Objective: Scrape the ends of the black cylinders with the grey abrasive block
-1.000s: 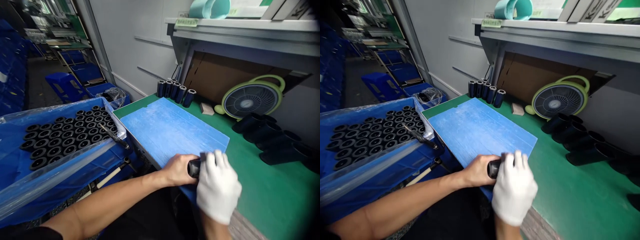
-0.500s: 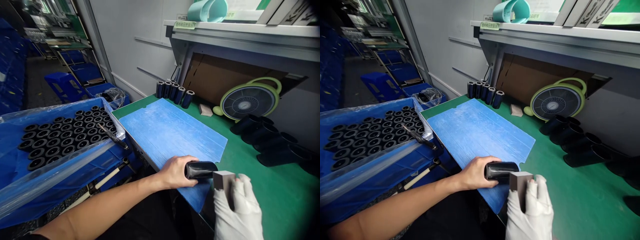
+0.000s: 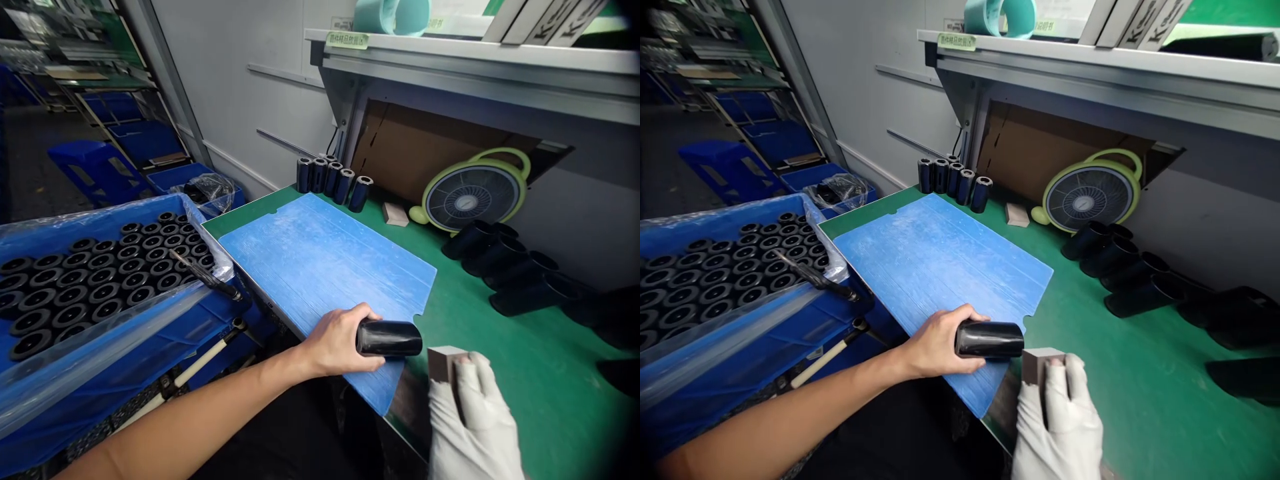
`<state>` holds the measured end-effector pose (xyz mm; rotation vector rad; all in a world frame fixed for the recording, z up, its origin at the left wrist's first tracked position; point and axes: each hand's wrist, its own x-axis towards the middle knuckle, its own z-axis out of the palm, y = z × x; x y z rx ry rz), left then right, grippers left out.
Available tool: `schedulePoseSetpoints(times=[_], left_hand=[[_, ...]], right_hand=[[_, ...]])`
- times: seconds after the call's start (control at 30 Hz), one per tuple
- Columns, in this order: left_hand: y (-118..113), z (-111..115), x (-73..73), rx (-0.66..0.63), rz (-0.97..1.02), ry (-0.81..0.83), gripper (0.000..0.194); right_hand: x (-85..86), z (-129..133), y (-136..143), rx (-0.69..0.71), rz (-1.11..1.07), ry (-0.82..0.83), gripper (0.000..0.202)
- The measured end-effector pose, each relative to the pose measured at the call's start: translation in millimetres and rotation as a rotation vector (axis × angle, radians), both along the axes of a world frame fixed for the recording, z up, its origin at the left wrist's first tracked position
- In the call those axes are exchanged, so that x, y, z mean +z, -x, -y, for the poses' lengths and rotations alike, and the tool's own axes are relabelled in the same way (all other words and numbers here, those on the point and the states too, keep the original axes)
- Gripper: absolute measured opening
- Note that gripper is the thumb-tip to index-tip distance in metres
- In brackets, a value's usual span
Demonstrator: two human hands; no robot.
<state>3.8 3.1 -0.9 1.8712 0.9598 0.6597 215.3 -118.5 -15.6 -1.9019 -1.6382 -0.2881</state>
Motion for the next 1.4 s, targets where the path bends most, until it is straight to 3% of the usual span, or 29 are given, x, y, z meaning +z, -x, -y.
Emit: schedulePoseSetpoints(times=[0.1,0.17,0.27,0.37,0.5,0.67,0.83,0.97,1.1,1.2,1.3,1.4], left_hand=[[-1,1,-2.3,-0.032,-0.022,-0.049,0.050],[-1,0,-4.5,-0.043,0.024,-0.103,0.055],[-3,-1,-7.4,-0.029,0.103,-0.130,0.061],[-5,0,-9.8,-0.037,0.120,-0.127,0.059],[-6,1,-12.6,-0.016,0.121,-0.171,0.064],[-6,1,-12.6,-0.023,0.088,-0.129,0.060],[-6,0,-11.5,0.004,0.087,-0.139,0.065],[-6,0,-10.2,-0.043,0.089,-0.104,0.060],[-6,-1,-13.1,-0.016,0.091,-0.121,0.064],[-7,0,-14.0,-0.013,0.092,-0.117,0.063],[-6,2,-12.7,-0.034,0.086,-0.134,0.061],[-4,2,-11.8,-0.013,0.064,-0.128,0.063]], right_hand=[[9.2,-21,30,0.032,0.078,0.047,0.028],[8.2,-35,39,0.092,0.162,-0.023,0.031],[1.9,-46,37,0.190,0.237,-0.119,0.035],[-1.3,-48,30,0.234,0.282,-0.094,0.038],[2.0,-59,24,0.176,0.284,-0.094,0.039],[0.3,-60,20,0.244,0.314,-0.048,0.043],[-1.1,-62,19,0.198,0.266,-0.099,0.042],[2.5,-58,19,0.257,0.315,-0.048,0.042],[7.0,-65,28,0.144,0.238,-0.018,0.041],[1.4,-63,34,0.163,0.234,-0.031,0.043],[-4.4,-66,19,0.169,0.150,-0.016,0.044],[3.1,-80,-20,0.040,-0.012,-0.030,0.050]])
